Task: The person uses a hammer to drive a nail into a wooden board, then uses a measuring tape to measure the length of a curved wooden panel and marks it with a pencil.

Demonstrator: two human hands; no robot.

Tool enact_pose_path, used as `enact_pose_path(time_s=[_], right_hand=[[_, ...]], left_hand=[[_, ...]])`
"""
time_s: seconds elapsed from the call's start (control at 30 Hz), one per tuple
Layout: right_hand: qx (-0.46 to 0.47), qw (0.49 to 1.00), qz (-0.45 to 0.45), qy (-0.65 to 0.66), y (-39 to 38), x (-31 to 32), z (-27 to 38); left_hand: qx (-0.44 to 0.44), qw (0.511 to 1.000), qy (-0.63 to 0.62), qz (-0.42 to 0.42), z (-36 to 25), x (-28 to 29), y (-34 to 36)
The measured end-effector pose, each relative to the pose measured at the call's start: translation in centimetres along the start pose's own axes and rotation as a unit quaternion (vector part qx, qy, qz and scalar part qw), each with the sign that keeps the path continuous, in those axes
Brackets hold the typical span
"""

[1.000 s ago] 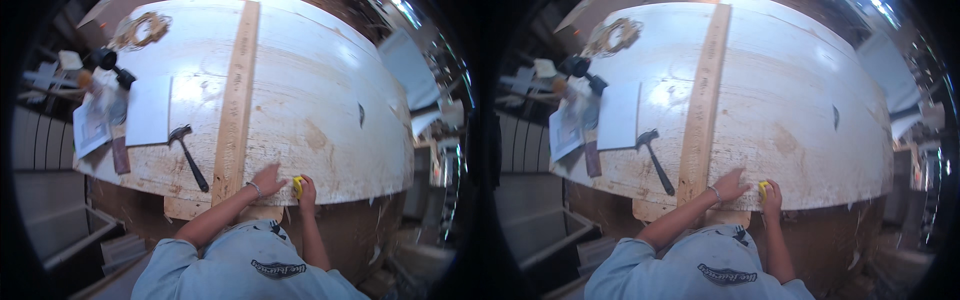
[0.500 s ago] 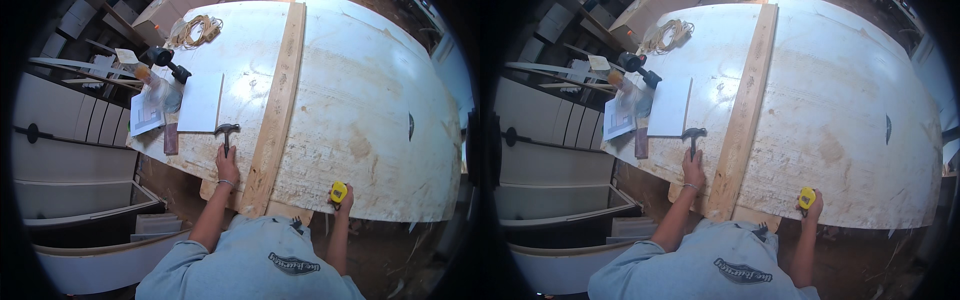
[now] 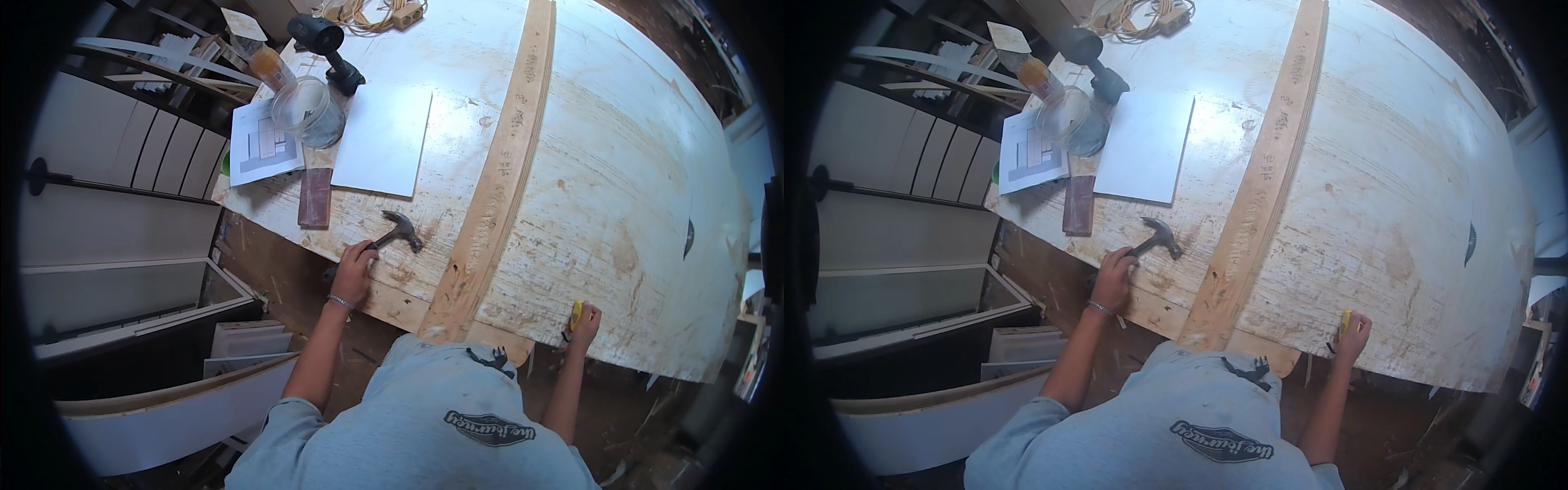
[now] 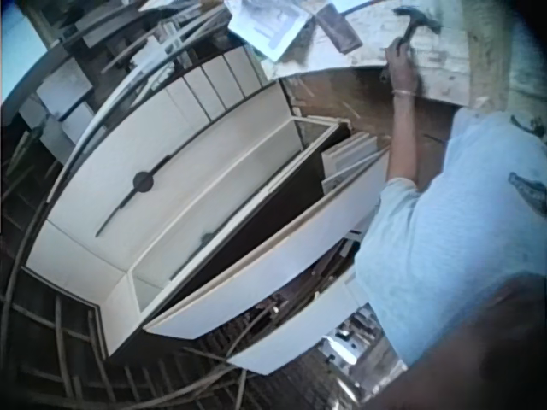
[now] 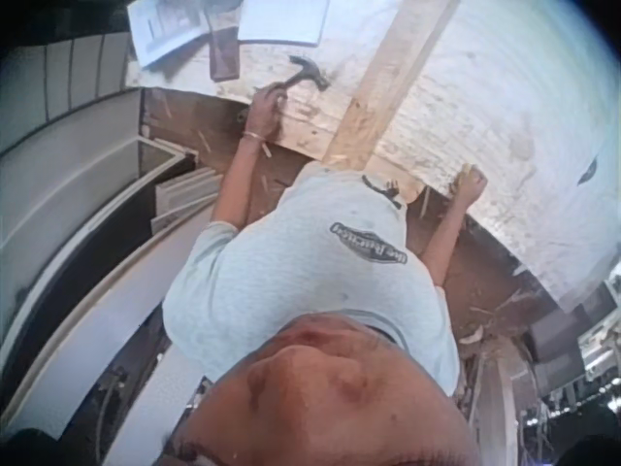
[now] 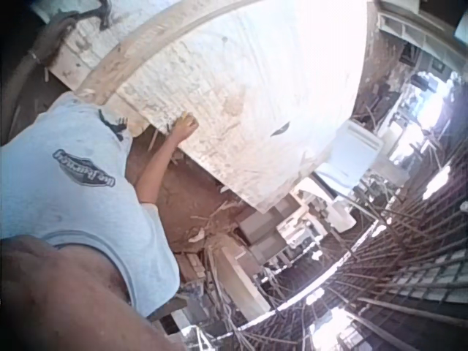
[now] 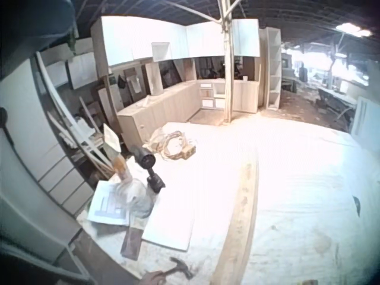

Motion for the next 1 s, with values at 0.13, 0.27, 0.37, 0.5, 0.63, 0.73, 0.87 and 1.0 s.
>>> enact_pose_path(time_s=[0.13,0.27,0.37,0.5,0.63,0.73,0.87,1.0], right_hand=[[0.137,0.979,-0.079,-0.129,0.2,-1.0,-1.2],[0.102,0.983,-0.053,-0.143,-4.0,-2.0,3.7],[0.169,0.984,0.054,-0.028,-5.0,-3.4,3.2],[0.225,0.917,0.329,-0.003,-13.7,-6.0,12.6],[0.359,0.876,0.305,-0.105,-17.2,-4.0,16.6],[0.309,0.882,0.326,-0.140,-14.2,1.3,13.6],[0.236,0.879,0.311,-0.273,-5.0,13.1,5.3],[0.184,0.882,0.144,-0.410,15.1,30.5,-4.6]], left_hand=[[0.013,0.999,0.020,-0.047,2.5,1.4,-0.5],[0.051,0.991,0.017,-0.121,3.0,3.5,0.2],[0.047,0.989,-0.050,-0.135,-1.0,3.5,3.4],[0.101,0.950,-0.274,0.107,-11.7,-1.8,6.0],[0.146,0.814,-0.435,0.357,-19.6,-9.7,6.9],[0.142,0.781,-0.389,0.467,-23.9,-11.7,6.5],[-0.060,0.840,-0.256,0.474,-26.7,-12.8,10.4],[-0.178,0.938,-0.058,0.291,-22.2,-17.4,19.5]])
Point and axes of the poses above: each hand's wrist, its own y-axis towards the middle knuckle, its own x-axis out of the back of the hand, z = x × y, the point moved 1 cm from there along y, towards the middle knuckle, and after that the axes turned 8 degrees about -y, right-handed, at the moved point
